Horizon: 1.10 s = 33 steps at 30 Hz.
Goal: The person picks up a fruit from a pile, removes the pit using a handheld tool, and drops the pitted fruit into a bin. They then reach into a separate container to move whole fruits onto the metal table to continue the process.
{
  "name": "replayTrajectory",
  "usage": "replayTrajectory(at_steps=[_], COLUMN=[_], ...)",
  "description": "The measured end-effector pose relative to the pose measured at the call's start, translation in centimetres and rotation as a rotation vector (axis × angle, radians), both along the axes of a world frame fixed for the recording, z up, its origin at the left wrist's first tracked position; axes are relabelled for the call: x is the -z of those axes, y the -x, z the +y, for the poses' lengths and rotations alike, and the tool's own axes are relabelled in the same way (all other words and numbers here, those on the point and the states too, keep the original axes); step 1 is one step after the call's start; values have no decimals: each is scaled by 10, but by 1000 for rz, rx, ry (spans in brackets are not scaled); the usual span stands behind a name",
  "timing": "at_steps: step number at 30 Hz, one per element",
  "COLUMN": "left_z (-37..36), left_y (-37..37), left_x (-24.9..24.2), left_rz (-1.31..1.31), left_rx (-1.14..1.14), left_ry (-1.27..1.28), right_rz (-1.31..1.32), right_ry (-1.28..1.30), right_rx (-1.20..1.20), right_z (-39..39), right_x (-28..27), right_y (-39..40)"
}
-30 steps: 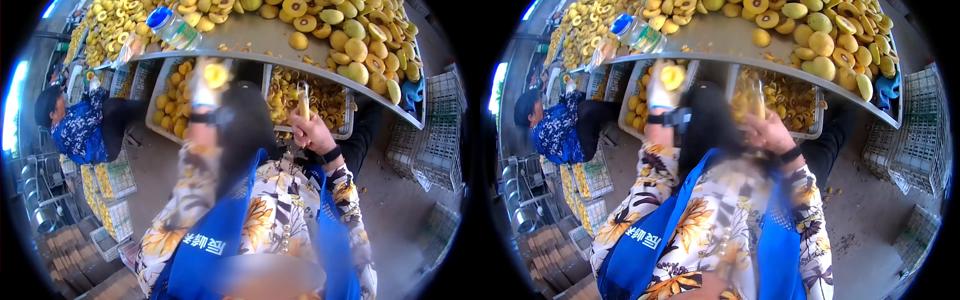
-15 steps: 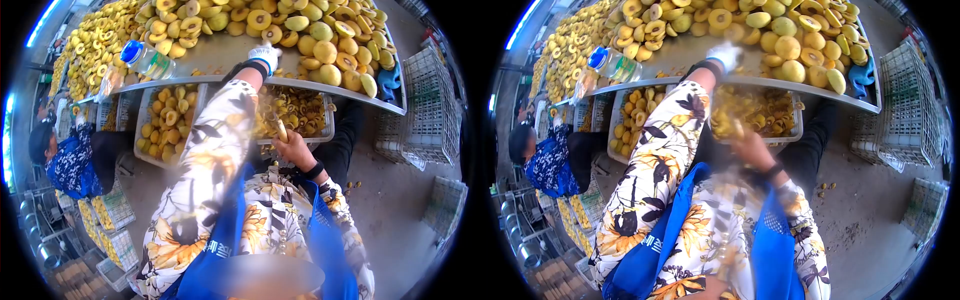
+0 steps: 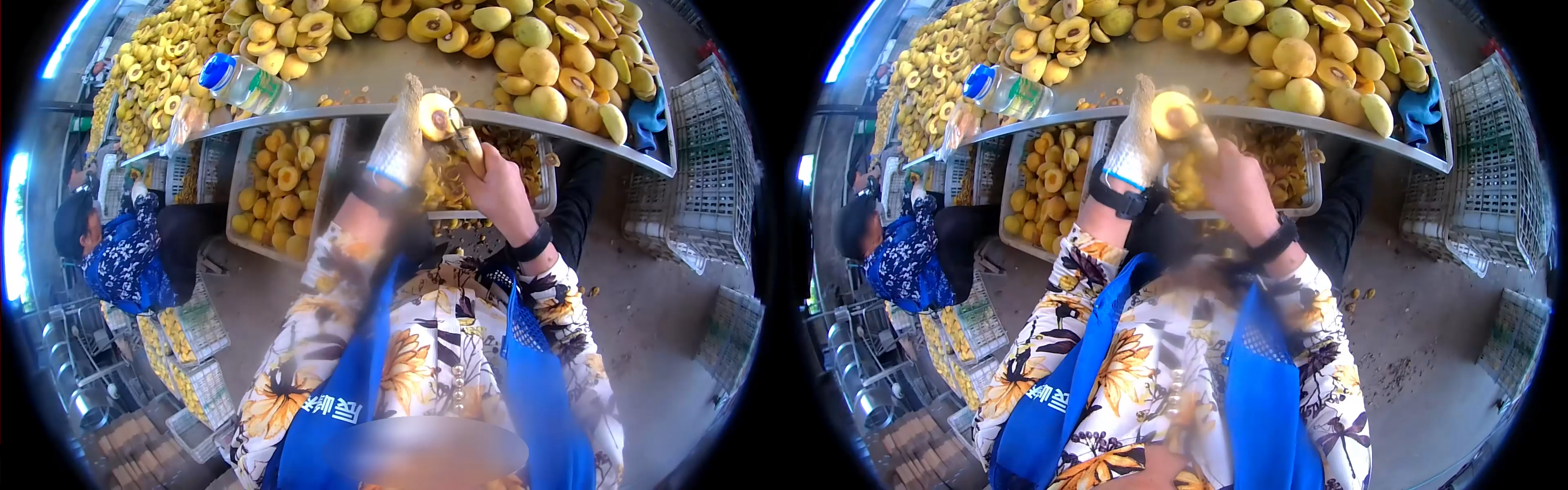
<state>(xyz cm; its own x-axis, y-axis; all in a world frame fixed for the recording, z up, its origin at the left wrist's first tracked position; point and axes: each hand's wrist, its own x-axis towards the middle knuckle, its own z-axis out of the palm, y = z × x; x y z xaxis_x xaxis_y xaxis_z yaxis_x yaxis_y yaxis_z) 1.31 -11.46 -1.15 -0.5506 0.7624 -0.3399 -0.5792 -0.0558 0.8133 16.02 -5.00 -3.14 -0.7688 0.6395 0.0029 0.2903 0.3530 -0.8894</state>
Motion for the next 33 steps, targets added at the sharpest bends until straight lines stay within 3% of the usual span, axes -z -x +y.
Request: replayTrajectory(at_steps=[3, 6, 12, 15, 17, 19, 22, 24, 26, 28, 32, 33], left_z=[-1, 0, -3, -8, -7, -15, -17, -19, -16, -18, -14, -11], left_y=[-4, -4, -10, 9, 19, 14, -8, -23, -18, -20, -11, -11], left_x=[14, 19, -1, -3, 1, -14, -12, 2, 20, 11, 14, 15], left_rz=[-6, 168, 101, 266, 263, 304, 471, 554, 201, 217, -216, -169], left_rx=[-11, 19, 30, 379, 459, 469, 144, -42, -97, -93, 154, 160], left_ry=[-17, -2, 42, 199, 237, 224, -54, -111, -123, -70, 4, 20], right_rz=[-100, -134, -151, -170, -139, -172, -117, -61, -35, -116, -110, -75], right_ry=[-33, -95, -102, -140, -192, 24, 341, 512, 639, 787, 1080, 1175], right_rx=[-29, -67, -170, -324, -391, -319, -260, -230, -201, -199, -294, -315], right_z=[-5, -11, -15, -15, -16, -19, -23, -30, -39, -41, -38, -38], right_x=[-4, -13, -10, -18, -17, -13, -25, -25, -14, -20, -16, -12], right_y=[-1, -5, -10, -13, -15, -11, -5, -3, -3, -1, -4, -6])
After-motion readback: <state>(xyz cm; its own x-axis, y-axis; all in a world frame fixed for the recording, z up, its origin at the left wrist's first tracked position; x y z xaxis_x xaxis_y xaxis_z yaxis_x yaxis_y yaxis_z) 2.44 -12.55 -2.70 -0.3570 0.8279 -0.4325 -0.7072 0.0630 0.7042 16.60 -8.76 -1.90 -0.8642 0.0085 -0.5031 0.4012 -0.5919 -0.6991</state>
